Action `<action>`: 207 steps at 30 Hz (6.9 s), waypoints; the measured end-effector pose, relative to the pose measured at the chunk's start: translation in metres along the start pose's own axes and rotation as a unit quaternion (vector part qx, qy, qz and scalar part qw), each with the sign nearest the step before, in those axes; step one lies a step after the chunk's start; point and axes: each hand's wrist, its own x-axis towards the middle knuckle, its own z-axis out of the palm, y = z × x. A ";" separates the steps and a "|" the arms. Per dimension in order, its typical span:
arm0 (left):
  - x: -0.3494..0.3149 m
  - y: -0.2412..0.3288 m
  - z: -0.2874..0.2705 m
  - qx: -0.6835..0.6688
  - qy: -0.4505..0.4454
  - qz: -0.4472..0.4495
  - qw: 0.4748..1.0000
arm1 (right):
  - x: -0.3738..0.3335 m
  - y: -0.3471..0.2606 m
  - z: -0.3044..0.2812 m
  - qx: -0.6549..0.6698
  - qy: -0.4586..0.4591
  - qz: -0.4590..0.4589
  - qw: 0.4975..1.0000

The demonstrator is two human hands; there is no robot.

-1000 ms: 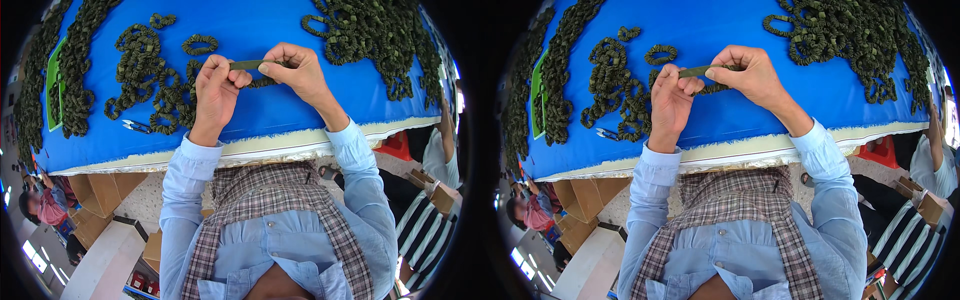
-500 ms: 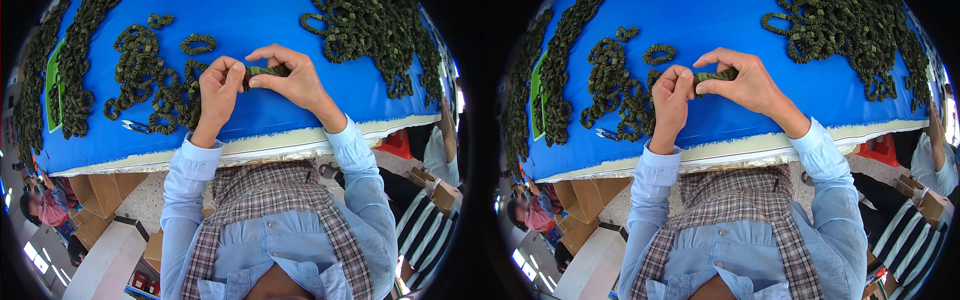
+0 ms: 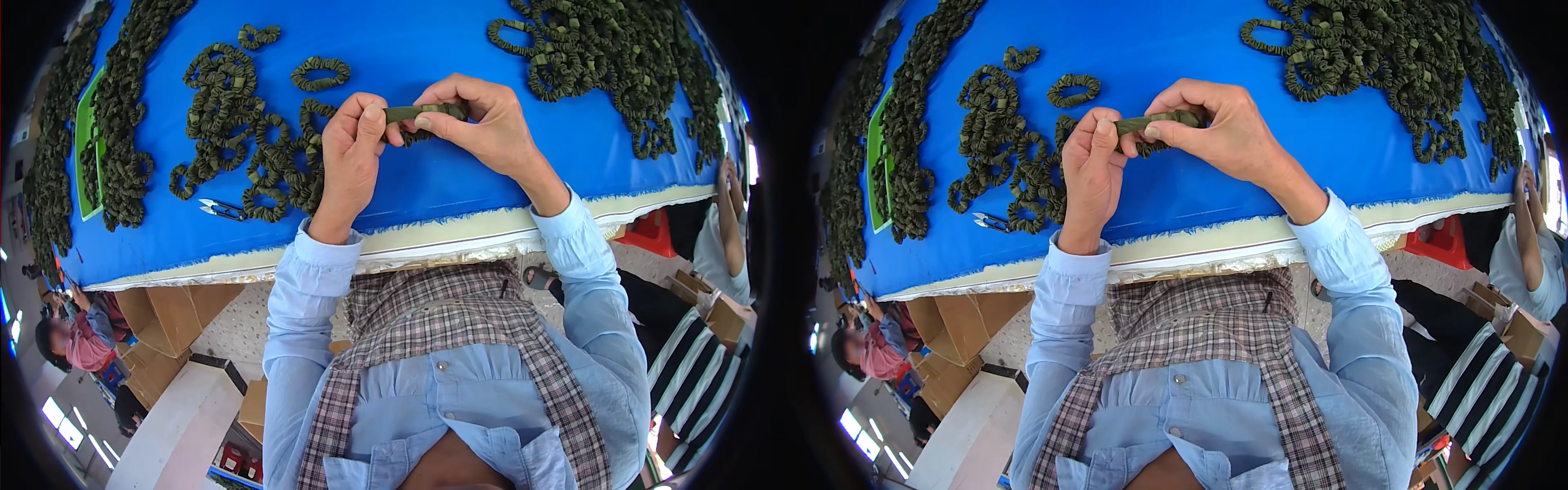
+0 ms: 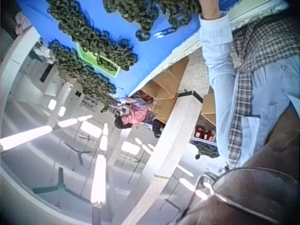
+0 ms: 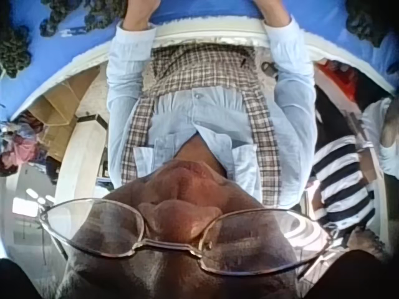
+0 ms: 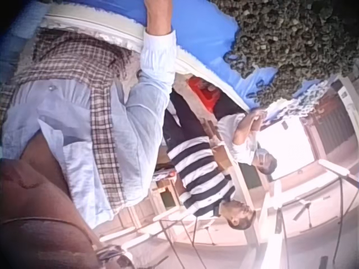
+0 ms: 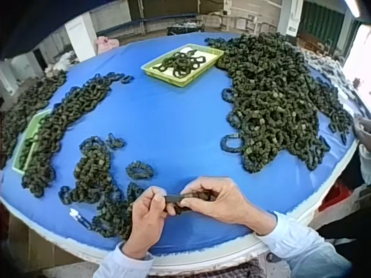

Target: The person sits at a blue table and repeatedly picks up green camouflage cords, folding and twisting them by hand into compact loops. The finished loops are placed into a green tray on the table. The process is repetitive and involves handling the cords one at a time.

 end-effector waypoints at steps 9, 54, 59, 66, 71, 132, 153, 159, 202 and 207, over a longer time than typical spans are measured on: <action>0.001 0.000 0.004 0.117 -0.035 0.049 0.991 | -0.004 0.006 0.011 0.096 -0.028 -0.049 0.994; 0.003 0.001 0.003 -0.045 -0.022 -0.015 0.999 | 0.001 0.005 0.007 -0.140 0.035 -0.207 0.968; 0.004 0.002 0.006 -0.064 -0.025 -0.015 0.997 | -0.005 0.004 0.007 -0.069 0.024 -0.091 0.993; 0.005 0.007 -0.004 -0.138 -0.063 -0.045 0.987 | -0.003 0.010 -0.005 -0.008 0.052 -0.069 0.996; 0.001 0.011 0.006 0.067 0.008 -0.020 0.997 | -0.005 0.008 0.000 0.009 0.045 -0.047 0.998; -0.002 -0.005 0.011 0.140 -0.005 0.125 0.982 | -0.005 -0.002 0.004 -0.058 0.001 0.022 0.998; -0.004 -0.006 0.012 0.159 0.025 0.152 0.975 | -0.003 0.001 0.008 -0.103 0.012 -0.068 0.992; -0.005 0.001 0.012 0.087 0.012 0.096 0.991 | -0.005 -0.005 -0.001 -0.166 0.009 -0.080 0.983; -0.003 0.004 0.013 0.104 0.009 0.000 0.994 | 0.001 0.007 0.012 -0.144 0.063 -0.192 0.969; -0.003 0.002 0.015 0.095 0.030 0.012 0.995 | 0.003 0.008 0.012 -0.144 0.059 -0.208 0.966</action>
